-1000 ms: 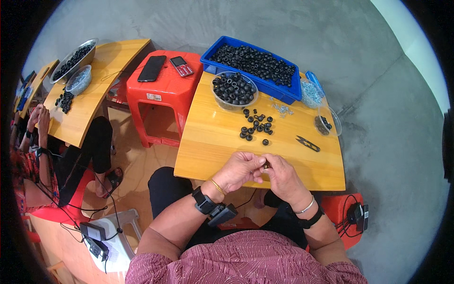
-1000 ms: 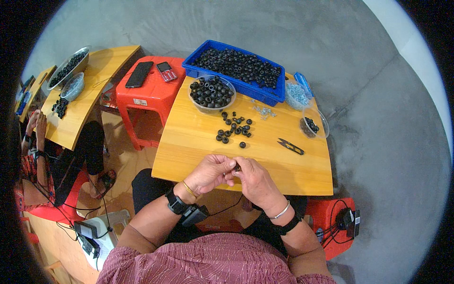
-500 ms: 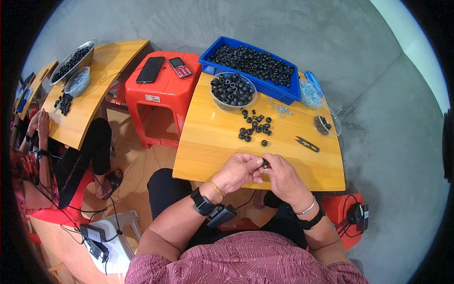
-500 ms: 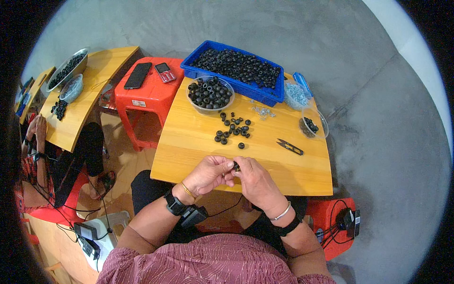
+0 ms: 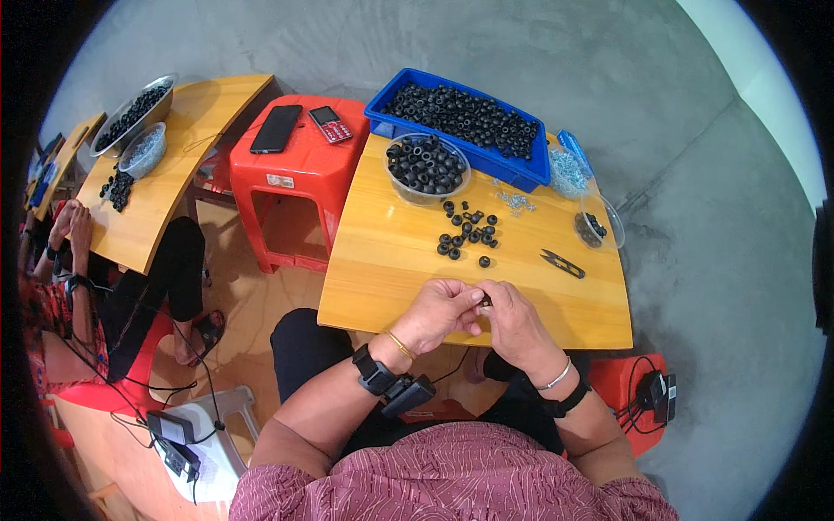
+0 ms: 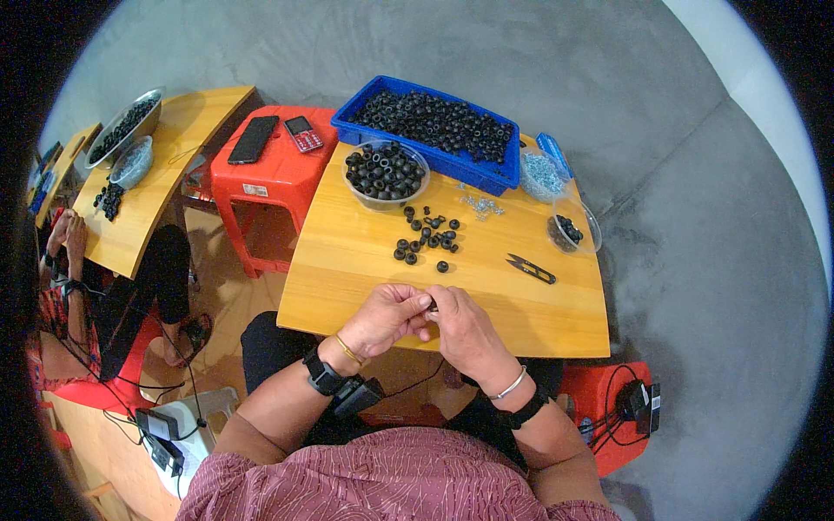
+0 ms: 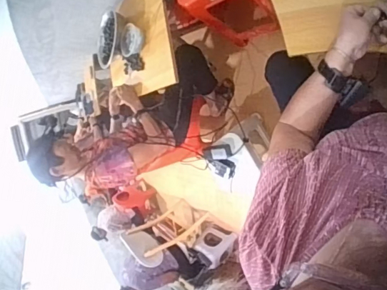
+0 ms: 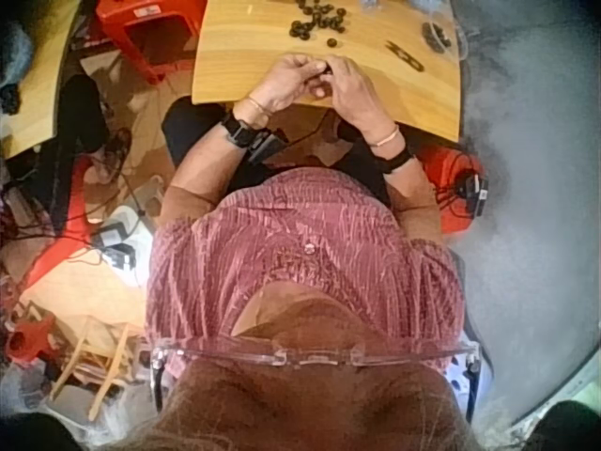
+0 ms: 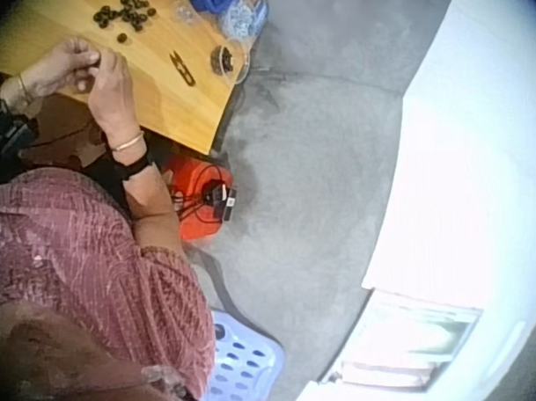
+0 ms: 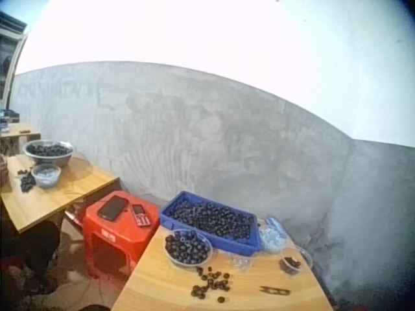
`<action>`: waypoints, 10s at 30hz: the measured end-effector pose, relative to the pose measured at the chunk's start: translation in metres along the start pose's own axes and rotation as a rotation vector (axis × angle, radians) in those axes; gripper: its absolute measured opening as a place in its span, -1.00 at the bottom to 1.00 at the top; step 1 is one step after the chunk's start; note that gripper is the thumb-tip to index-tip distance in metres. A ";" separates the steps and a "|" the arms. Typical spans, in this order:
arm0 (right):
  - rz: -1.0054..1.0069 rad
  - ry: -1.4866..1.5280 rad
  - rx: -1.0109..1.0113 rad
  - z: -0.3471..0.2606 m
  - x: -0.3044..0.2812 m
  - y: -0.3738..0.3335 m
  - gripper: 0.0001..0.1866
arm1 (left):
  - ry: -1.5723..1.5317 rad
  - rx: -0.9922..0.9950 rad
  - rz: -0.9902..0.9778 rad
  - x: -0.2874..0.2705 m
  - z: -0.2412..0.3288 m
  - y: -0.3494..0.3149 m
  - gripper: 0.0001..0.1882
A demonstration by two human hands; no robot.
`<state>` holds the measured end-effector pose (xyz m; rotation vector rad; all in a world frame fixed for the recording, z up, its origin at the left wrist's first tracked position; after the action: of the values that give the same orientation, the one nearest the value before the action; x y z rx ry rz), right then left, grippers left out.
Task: Assembling small black plastic components by hand in a production environment.
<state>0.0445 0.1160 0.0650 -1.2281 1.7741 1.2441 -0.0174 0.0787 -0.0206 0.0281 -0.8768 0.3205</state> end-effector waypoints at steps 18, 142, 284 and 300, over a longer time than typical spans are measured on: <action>-0.050 0.128 -0.045 -0.005 0.001 0.001 -0.66 | 0.349 0.012 0.022 0.007 0.005 -0.007 -0.81; 0.054 -0.019 -0.067 0.015 -0.018 -0.011 -0.76 | 0.136 -0.019 0.058 0.004 0.001 -0.013 -0.82; 0.066 -0.087 0.307 0.162 -0.036 0.045 -0.89 | 0.266 0.207 -0.013 0.004 0.011 -0.008 -0.90; 0.080 -0.116 0.197 0.094 -0.061 0.045 -0.92 | 0.248 0.223 0.030 -0.002 0.009 -0.003 -0.89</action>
<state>0.0235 0.2297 0.1011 -0.9633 1.8268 1.1300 -0.0245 0.0734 -0.0162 0.1783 -0.5934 0.4388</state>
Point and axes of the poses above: each hand's wrist, its own y-axis towards the middle knuckle, its own x-axis out of the palm, z = x × y, the point moved 7 cm from there along y, towards the middle knuckle, and after that the axes turned 2 degrees about -y, right-handed, at the moved point
